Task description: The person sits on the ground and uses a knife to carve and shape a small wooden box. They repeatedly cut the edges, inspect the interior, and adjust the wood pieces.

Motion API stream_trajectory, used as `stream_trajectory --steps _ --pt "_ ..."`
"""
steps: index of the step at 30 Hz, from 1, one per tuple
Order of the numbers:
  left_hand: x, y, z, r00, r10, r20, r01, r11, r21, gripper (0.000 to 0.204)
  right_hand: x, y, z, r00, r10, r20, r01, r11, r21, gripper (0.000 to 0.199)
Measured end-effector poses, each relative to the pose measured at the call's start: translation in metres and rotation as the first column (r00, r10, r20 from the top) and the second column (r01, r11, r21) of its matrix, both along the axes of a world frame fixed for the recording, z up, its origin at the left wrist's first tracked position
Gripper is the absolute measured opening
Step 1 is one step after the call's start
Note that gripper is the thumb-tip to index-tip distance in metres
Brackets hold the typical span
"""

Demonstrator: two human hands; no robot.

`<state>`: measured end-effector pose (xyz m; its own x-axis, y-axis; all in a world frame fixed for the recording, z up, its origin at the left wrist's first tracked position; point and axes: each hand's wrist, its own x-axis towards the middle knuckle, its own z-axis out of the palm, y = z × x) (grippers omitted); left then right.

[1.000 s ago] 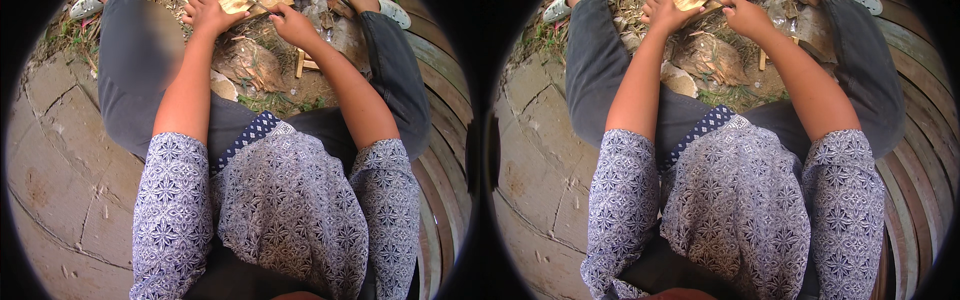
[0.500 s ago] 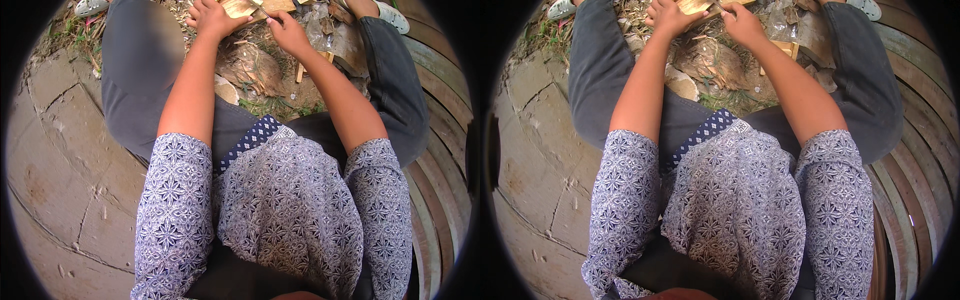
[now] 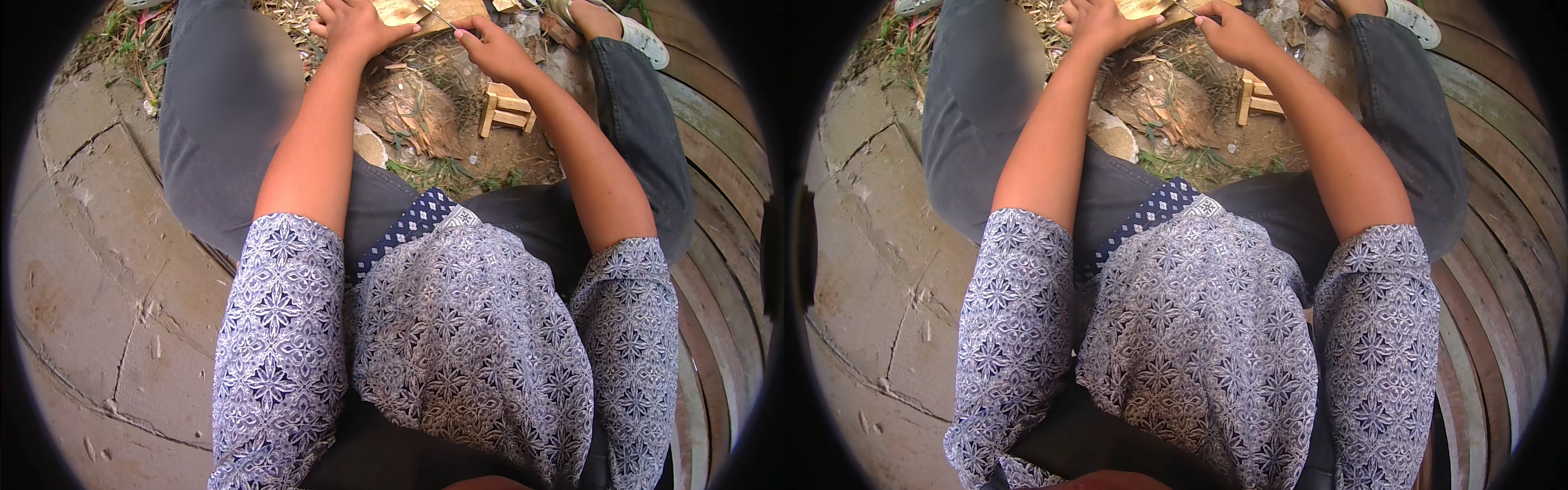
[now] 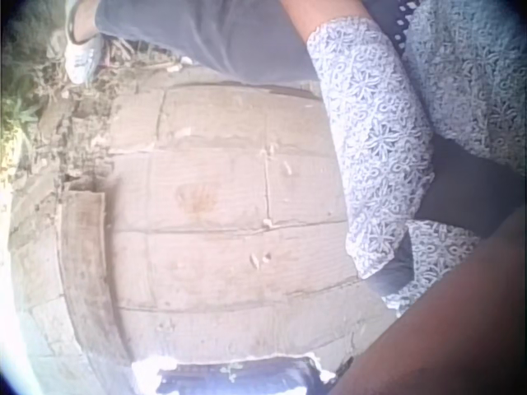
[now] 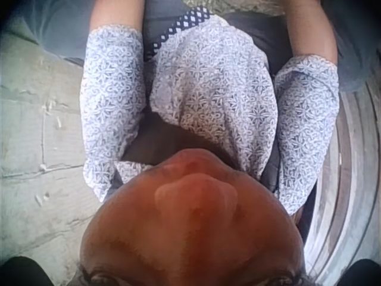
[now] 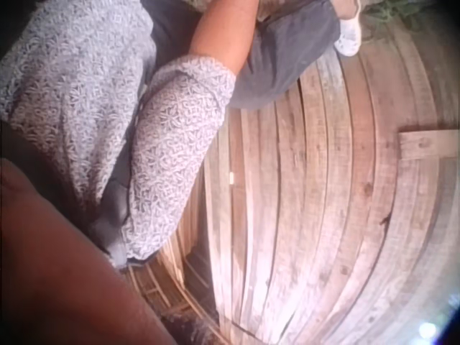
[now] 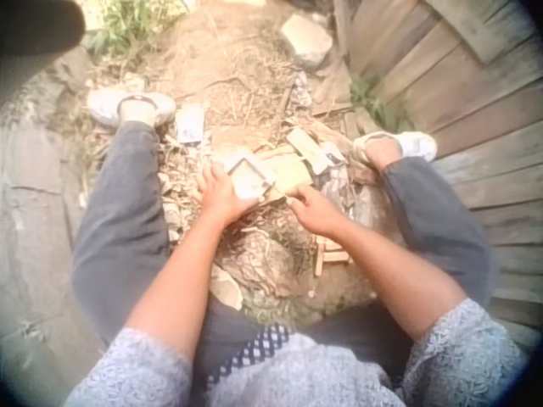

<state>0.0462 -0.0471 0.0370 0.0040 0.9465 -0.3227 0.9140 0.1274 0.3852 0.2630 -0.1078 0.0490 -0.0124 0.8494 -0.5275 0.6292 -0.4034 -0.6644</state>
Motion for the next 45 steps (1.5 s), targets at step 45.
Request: stream_trajectory --steps 45 --pt "-0.005 0.004 -0.021 0.999 -0.047 -0.012 0.048 0.990 0.131 0.120 0.000 0.001 -0.027 0.993 -0.012 -0.114 0.032 0.984 0.174 0.031"
